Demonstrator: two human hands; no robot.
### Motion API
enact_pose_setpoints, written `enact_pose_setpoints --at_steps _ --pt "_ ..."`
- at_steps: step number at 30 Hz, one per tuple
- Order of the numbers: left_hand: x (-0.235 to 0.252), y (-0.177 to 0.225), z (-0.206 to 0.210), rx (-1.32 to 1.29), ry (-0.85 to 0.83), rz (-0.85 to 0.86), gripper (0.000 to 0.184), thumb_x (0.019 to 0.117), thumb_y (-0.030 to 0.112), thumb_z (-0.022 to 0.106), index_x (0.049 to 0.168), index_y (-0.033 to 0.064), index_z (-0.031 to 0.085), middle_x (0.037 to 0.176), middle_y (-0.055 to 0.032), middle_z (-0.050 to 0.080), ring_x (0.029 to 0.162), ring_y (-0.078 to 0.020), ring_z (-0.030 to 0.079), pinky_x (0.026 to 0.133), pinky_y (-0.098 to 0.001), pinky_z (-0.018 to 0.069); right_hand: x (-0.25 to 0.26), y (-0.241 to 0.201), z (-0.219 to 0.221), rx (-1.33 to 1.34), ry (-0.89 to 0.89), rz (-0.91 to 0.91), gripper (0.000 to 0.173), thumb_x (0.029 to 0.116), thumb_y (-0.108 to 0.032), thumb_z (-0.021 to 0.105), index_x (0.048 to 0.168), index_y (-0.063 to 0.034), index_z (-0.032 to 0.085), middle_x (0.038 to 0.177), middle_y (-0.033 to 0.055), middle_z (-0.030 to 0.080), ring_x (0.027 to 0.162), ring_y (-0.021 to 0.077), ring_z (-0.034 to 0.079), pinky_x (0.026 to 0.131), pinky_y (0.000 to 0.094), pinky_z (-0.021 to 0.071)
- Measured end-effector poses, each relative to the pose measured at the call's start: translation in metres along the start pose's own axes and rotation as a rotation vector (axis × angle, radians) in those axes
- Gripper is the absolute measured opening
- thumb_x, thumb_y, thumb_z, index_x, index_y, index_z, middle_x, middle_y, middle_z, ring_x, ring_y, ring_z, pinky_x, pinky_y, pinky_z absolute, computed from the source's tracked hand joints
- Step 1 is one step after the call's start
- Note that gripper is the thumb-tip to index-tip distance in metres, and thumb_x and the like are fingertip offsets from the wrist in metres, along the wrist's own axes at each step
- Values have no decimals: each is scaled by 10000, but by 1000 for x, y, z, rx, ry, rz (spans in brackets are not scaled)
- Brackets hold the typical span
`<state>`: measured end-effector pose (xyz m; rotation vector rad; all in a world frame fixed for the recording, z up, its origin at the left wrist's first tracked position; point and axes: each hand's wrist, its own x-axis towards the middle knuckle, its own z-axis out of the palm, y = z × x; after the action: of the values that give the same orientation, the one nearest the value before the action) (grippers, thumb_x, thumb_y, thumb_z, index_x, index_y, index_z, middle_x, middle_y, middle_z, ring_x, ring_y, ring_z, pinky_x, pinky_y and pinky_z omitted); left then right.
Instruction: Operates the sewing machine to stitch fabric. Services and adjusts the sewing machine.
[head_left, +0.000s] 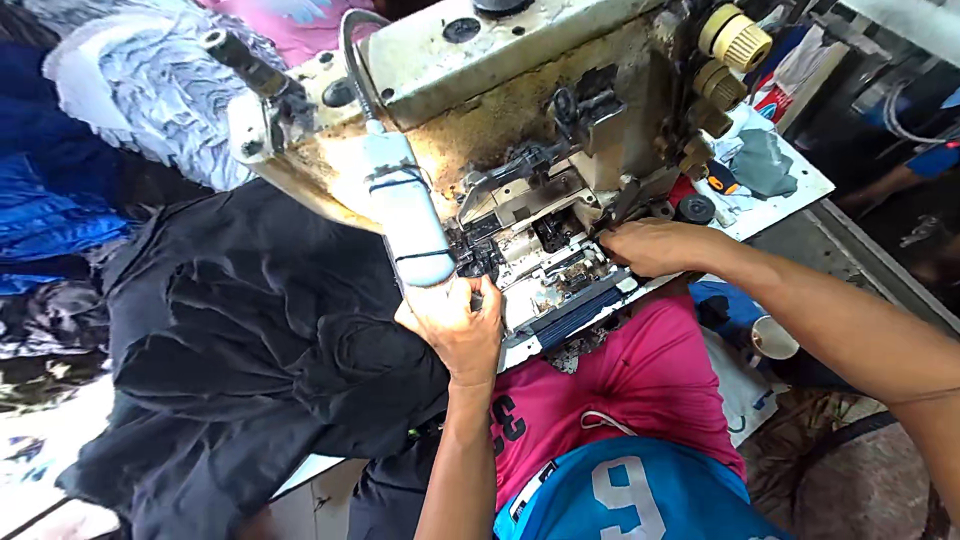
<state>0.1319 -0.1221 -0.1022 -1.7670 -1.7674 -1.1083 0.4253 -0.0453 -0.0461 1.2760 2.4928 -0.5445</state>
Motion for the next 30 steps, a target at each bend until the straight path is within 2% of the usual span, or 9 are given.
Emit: enact_pose_setpoints --at_steps 2,4,8,13,17,20,22,25,30 --pt "0 -1 1 1 -5 0 245 913 270 703 737 104 670 1272 -119 676 1221 -330 563 1029 -553 339 -1 6 -2 27 -35 -38 260 1017 -168 611 1240 -36 615 1198 191 645 1183 375 616 1006 575 492" --pt "-1 -1 2 8 -14 -10 242 916 276 700 743 108 679 1314 -105 663 1258 -321 556 1052 -559 335 -4 12 -5 45 -58 -52 203 1030 -166 580 1165 -29 642 1149 178 654 1139 352 630 980 554 503" --pt "0 -1 1 18 -18 0 230 920 275 696 758 112 686 1312 -114 659 1256 -321 553 1046 -552 338 -17 17 -17 172 -188 126 220 1045 -242 604 1023 -30 659 862 138 662 721 267 670 676 471 583" --pt "-1 -1 2 19 -20 0 220 925 275 697 770 120 691 1317 -96 658 1249 -303 554 1037 -542 339 -32 28 -3 140 -71 84 147 1027 -178 621 1057 -37 650 958 128 667 929 292 666 873 504 543" --pt "0 -3 2 25 -26 8 218 929 286 700 787 120 699 1325 -98 652 1257 -299 543 1030 -535 338 -32 27 6 268 83 75 115 973 -35 640 1077 -85 632 947 104 674 907 284 672 834 511 556" --pt "0 -3 1 29 -36 17 215 929 294 701 799 122 702 1343 -89 645 1276 -295 538 1045 -546 333 -31 23 19 223 197 27 105 1007 -136 631 1099 -115 678 998 108 704 988 317 683 873 571 548" --pt "0 -2 1 29 -29 10 225 927 289 704 777 122 697 1334 -92 649 1258 -302 547 1043 -549 341 -30 22 30 108 306 -43 127 1035 -221 605 1067 -138 697 984 118 711 954 349 703 786 599 565" --pt "0 -4 1 29 -19 11 223 922 276 706 767 116 698 1299 -96 667 1234 -293 566 1045 -552 348 -34 30 35 -31 420 -117 99 1023 -194 610 1017 -170 706 919 83 698 831 324 706 657 565 561" --pt "-1 -4 2 28 -28 11 206 923 268 698 773 126 710 1354 -78 648 1266 -286 554 1053 -543 355 -67 35 16 -89 433 40 70 988 -144 660 1034 -100 688 884 155 672 768 389 685 628 585 556"
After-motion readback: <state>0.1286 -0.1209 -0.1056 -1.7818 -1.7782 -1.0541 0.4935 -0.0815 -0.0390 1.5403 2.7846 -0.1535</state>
